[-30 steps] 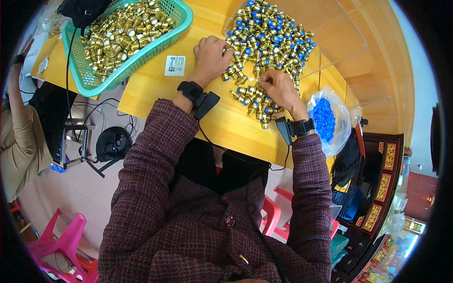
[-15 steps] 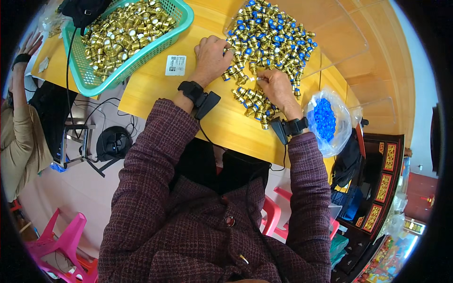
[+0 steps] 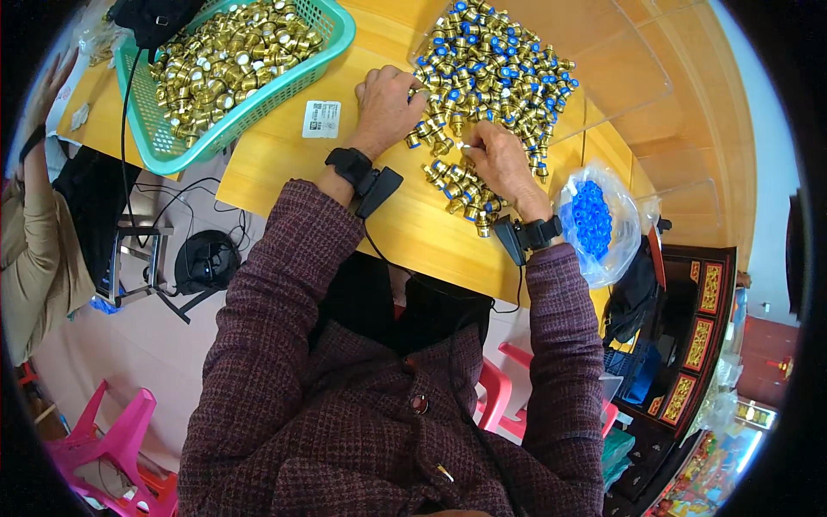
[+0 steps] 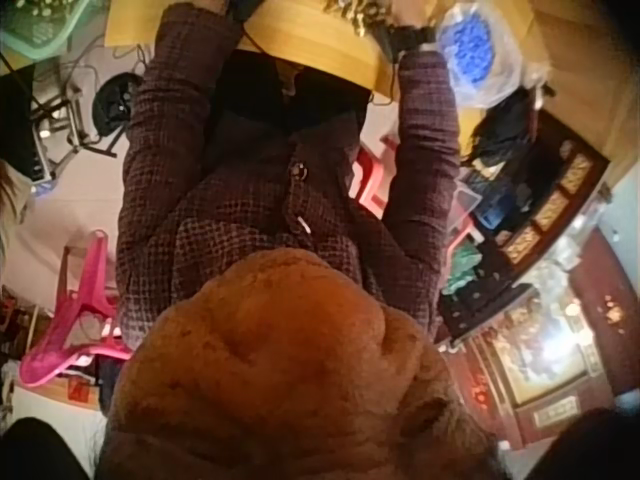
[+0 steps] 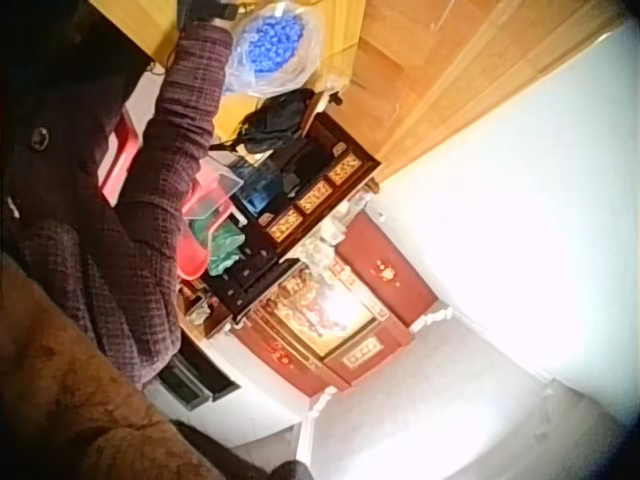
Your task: Assembling small brass and blue plastic components by hand at a workstation.
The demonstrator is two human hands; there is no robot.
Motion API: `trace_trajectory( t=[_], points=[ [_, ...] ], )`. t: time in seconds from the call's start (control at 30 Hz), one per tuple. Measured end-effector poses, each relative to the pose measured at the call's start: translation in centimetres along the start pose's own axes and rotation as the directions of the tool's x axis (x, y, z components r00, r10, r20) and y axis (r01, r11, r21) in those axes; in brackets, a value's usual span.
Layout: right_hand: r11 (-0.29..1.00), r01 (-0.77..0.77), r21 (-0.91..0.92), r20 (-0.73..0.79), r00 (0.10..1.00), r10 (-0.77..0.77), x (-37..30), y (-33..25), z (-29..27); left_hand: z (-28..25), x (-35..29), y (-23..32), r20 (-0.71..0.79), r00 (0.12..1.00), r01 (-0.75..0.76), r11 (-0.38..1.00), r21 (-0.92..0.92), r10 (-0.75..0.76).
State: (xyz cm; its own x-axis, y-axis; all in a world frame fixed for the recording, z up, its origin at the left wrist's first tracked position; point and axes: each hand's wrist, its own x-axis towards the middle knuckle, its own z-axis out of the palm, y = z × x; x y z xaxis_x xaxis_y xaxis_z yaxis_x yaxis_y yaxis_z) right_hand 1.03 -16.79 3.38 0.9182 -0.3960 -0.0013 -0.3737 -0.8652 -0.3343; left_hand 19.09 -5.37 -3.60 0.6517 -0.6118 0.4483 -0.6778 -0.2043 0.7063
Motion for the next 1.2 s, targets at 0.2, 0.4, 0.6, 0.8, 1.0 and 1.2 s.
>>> trace_trajectory(
  t=[0.2, 0.4, 0.6, 0.8, 1.0, 1.2],
  points=[
    [0.998, 0.051, 0.034, 0.000, 0.999, -0.051, 0.41, -0.11, 0.64, 0.18, 0.03, -0.11, -0.006, 1.000, 0.000, 1.000, 0.010, 0.000],
    [0.997, 0.082, -0.013, 0.010, 0.997, -0.082, 0.77, 0.15, 0.79, 0.04, 0.01, -0.10, -0.022, 1.000, -0.014, 1.000, 0.026, 0.015],
    [0.996, 0.062, -0.061, 0.005, 0.998, -0.061, 0.59, -0.20, 0.64, 0.21, -0.26, 0.30, -0.058, 0.997, -0.046, 0.997, 0.066, 0.050],
    [0.998, 0.067, -0.013, -0.007, 0.998, -0.067, 0.70, -0.42, 0.66, -0.09, -0.08, 0.28, -0.024, 0.998, -0.054, 0.999, 0.003, 0.054],
    [0.995, 0.095, -0.004, -0.017, 0.995, -0.095, 0.69, -0.31, 0.70, -0.15, 0.29, 0.28, -0.003, 0.996, -0.088, 0.993, -0.073, 0.088],
    [0.998, 0.040, -0.040, -0.004, 0.999, -0.040, 0.44, -0.49, 0.77, -0.29, 0.41, 0.59, -0.030, 0.997, -0.080, 0.981, -0.175, 0.076]
  ],
)
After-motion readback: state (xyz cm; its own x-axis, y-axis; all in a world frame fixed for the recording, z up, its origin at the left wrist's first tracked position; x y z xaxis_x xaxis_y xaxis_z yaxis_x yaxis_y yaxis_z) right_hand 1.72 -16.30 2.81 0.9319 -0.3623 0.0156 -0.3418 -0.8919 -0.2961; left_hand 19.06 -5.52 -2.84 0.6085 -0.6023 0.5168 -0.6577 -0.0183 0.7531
